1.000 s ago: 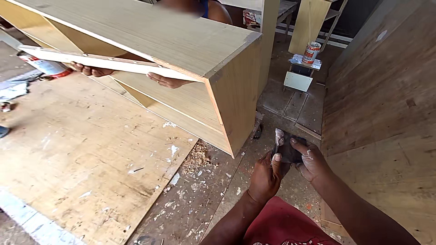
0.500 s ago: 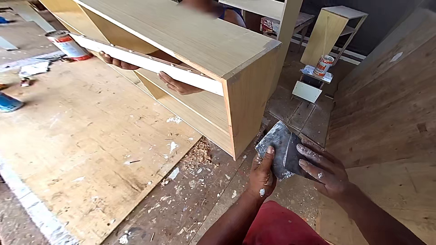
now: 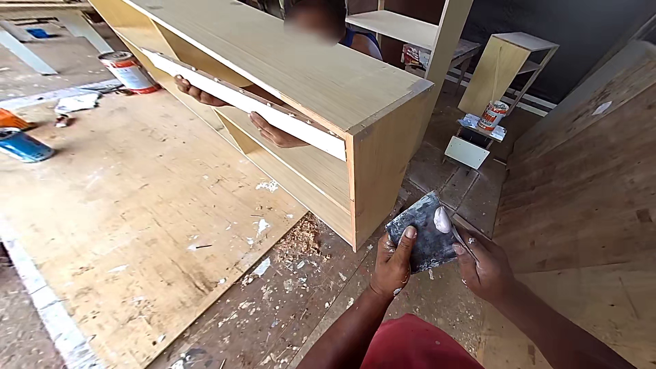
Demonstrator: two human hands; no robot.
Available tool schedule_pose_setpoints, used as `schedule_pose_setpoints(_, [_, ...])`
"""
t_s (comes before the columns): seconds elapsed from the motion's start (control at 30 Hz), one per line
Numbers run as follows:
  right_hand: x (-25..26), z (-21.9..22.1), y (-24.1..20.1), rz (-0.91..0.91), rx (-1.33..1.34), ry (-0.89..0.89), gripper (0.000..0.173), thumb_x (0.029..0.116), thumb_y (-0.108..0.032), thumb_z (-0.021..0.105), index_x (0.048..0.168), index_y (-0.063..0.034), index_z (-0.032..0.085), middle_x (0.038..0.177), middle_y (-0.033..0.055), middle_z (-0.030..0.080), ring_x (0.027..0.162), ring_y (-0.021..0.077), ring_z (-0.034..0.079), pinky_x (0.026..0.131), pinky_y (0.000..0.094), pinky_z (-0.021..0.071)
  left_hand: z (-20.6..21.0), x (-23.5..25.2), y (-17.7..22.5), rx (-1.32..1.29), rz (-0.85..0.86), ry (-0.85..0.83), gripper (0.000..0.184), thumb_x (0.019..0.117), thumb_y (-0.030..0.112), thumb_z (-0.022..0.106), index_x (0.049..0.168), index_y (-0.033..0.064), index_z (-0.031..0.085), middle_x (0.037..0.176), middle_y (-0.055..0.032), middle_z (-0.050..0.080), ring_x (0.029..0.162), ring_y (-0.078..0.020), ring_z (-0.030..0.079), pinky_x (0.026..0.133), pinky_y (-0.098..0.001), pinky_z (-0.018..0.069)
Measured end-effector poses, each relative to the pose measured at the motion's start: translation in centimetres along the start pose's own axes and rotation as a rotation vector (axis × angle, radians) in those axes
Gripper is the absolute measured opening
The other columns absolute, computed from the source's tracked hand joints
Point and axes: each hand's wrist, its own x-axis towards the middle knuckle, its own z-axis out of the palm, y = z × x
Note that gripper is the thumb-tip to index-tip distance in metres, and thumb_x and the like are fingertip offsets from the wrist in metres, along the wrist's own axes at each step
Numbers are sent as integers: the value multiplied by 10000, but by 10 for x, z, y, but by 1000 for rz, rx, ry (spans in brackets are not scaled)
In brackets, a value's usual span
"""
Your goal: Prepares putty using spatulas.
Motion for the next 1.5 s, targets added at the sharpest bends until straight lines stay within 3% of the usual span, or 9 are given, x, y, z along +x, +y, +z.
schedule_pose_setpoints(0.1, [3,-19,8,240,186,-229,451,1088,-314,430,1189,28,707,949,96,751,871,36,698,811,200,565,-8,2,0,51,-77,-28,193,1064,143,499,1120,11,629,956,-57,748,888,-160,738,863,-396,616])
schedule_pose_setpoints(0.2, [13,-42,19,509,339,-84,285,1032,-203,551,1129,33,681,980,8,732,896,-31,685,842,188,587,-8,3,6,12,-189,63,192,1060,117,471,1137,3,606,952,-80,739,880,-172,735,859,-392,614])
schedule_pose_setpoints(0.3, [23,-51,14,304,170,39,278,1017,-97,538,1193,40,703,1178,95,726,1089,76,687,968,257,570,-10,4,7,7,-241,109,232,1077,133,432,1151,-7,603,965,-99,733,899,-180,731,874,-389,608])
schedule_pose_setpoints(0.4, [31,-50,-14,51,-171,-39,398,981,1,464,1255,-109,730,1364,139,662,1303,288,604,1074,440,515,-5,4,3,68,-254,109,331,1102,205,367,1178,-11,606,998,-103,720,948,-170,715,910,-383,591])
schedule_pose_setpoints(0.6, [13,-31,-21,39,-475,-203,542,903,41,494,1307,-254,704,1361,86,670,1347,381,551,1139,629,374,2,4,1,134,-204,164,338,1102,238,391,1143,12,639,970,-106,718,917,-177,717,883,-387,598])
schedule_pose_setpoints(0.8, [29,-31,-28,30,-444,-213,494,886,34,509,1256,-203,733,1429,102,627,1227,339,650,843,476,588,6,3,-4,170,-202,176,350,1106,246,375,1158,21,637,963,-96,717,911,-166,715,871,-374,600])
schedule_pose_setpoints(1.1, [41,-23,-30,31,-474,-276,456,918,10,534,1283,-189,723,1393,39,661,1331,301,589,977,486,554,3,1,-2,233,-202,145,377,1111,283,354,1159,40,639,961,-82,715,909,-152,710,869,-360,596])
schedule_pose_setpoints(1.37, [21,-20,-43,-16,-443,-355,458,912,9,498,1229,-214,741,1334,6,700,1294,288,620,947,462,571,-12,5,0,231,-231,192,406,1118,315,351,1159,49,655,975,-85,717,930,-154,705,877,-366,589])
schedule_pose_setpoints(1.5, [36,-27,-41,67,-226,-188,407,973,-14,463,1232,-143,750,1311,63,708,1266,237,643,1021,407,555,-18,3,-3,184,-242,199,397,1119,304,356,1182,35,640,993,-103,718,944,-172,711,892,-374,591])
